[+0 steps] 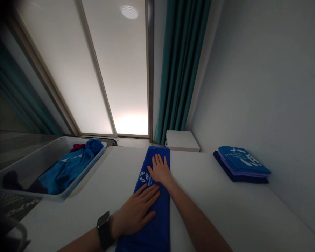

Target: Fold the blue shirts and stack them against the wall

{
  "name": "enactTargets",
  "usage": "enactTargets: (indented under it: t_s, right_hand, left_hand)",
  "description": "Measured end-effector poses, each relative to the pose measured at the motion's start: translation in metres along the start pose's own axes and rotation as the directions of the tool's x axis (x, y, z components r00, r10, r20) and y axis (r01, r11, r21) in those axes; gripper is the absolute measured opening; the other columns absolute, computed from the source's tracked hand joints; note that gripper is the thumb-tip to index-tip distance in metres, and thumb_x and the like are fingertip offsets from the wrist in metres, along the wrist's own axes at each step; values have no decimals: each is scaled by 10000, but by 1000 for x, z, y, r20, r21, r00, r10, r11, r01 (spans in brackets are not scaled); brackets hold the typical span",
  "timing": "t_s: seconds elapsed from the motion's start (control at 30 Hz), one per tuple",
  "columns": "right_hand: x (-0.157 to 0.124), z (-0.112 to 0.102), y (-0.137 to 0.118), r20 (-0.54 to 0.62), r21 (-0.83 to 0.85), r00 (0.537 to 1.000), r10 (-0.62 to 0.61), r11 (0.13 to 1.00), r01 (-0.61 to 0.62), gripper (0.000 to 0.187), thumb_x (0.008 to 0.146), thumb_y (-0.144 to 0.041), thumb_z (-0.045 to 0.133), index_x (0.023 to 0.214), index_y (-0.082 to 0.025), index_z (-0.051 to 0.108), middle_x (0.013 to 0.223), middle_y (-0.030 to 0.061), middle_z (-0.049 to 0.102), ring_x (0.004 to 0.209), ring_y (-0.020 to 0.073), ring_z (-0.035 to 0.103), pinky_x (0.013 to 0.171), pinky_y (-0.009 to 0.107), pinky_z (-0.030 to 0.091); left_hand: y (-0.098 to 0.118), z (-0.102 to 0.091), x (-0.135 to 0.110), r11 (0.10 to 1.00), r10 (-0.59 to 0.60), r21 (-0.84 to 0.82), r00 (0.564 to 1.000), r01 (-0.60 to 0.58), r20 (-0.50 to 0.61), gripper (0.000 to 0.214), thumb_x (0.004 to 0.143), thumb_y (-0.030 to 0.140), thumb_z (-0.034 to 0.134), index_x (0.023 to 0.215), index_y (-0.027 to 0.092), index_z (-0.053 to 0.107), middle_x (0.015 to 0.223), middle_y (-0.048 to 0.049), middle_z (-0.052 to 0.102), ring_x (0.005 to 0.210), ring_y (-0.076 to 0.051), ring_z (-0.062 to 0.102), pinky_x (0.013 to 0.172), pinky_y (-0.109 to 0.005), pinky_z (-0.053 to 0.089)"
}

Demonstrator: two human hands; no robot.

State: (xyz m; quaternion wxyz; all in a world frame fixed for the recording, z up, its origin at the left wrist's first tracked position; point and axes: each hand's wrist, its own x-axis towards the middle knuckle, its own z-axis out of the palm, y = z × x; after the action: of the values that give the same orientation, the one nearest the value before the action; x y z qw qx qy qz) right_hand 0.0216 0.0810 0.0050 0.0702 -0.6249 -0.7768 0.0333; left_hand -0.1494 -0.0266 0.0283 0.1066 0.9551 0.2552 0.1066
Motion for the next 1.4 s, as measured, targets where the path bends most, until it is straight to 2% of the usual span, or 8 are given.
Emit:
enactTargets:
  t_s: [0.17,0.37,0.47,0.67,1.0,1.17,1.3,1.4]
  right_hand:
    - [6,-3,1,21,-11,997,-68,998,68,704,973,-515,176,1505,-59,247,1581,149,177,1472,241,87,1174,460,12]
    - [6,-4,-2,18,-8,998,-64,998,64,689,979,-498,176,1497,-53,267,1575,154,203,1469,240,107,1174,457,-8]
    - [-1,-5,-8,25,10,1000,-16,1000,16,679,982,-479,169,1495,-46,269,1569,151,223,1467,236,125,1175,456,1]
    - [-26,2,-22,-46,28,995,94,995,-92,699,977,-504,140,1498,-57,273,1567,143,226,1467,239,125,1175,460,15]
    - [-34,-8,-29,-58,3,995,87,996,-87,699,976,-484,177,1486,-16,277,1559,167,237,1468,248,118,1169,461,-63]
    - [-61,-17,-40,-4,43,999,54,998,-53,695,970,-493,211,1478,-30,313,1552,172,252,1462,261,150,1179,466,-6]
    - [-90,-21,-42,2,82,999,-42,996,42,671,974,-489,212,1489,-71,310,1559,134,254,1461,246,161,1188,452,43]
    - [-105,-19,-41,6,85,999,-46,995,45,672,975,-496,220,1498,-79,291,1559,125,254,1460,244,165,1191,443,55]
  left_hand:
    - [11,10,3,997,-69,-28,997,68,-42,581,994,473,344,1511,222,261,1561,-69,295,1439,-235,261,1194,-454,170]
    - [14,-2,3,993,-89,-88,994,83,-67,499,978,381,410,1449,218,388,1495,-63,427,1388,-226,366,1184,-460,226]
    - [2,-11,-1,988,-126,-100,986,115,-111,448,945,261,440,1390,214,466,1417,-64,523,1323,-217,451,1166,-458,280]
    - [-33,-20,-12,982,-190,-37,967,186,-167,508,910,225,478,1415,221,424,1447,-86,482,1338,-252,424,1131,-494,329]
    - [-39,-28,-12,979,-201,-80,963,189,-179,343,893,173,502,1220,229,593,1201,-67,628,1093,-226,575,998,-418,449]
    - [-41,-31,-12,979,-197,-87,968,185,-157,296,875,136,527,1146,223,608,1176,-56,620,1095,-220,555,989,-396,439]
    - [-38,-33,-11,977,-205,-89,966,193,-155,151,883,130,502,939,207,619,1014,-50,623,971,-205,566,904,-370,462]
    - [-34,-33,-10,980,-195,-79,971,185,-137,136,890,134,487,874,201,604,941,-43,613,915,-198,561,877,-359,457]
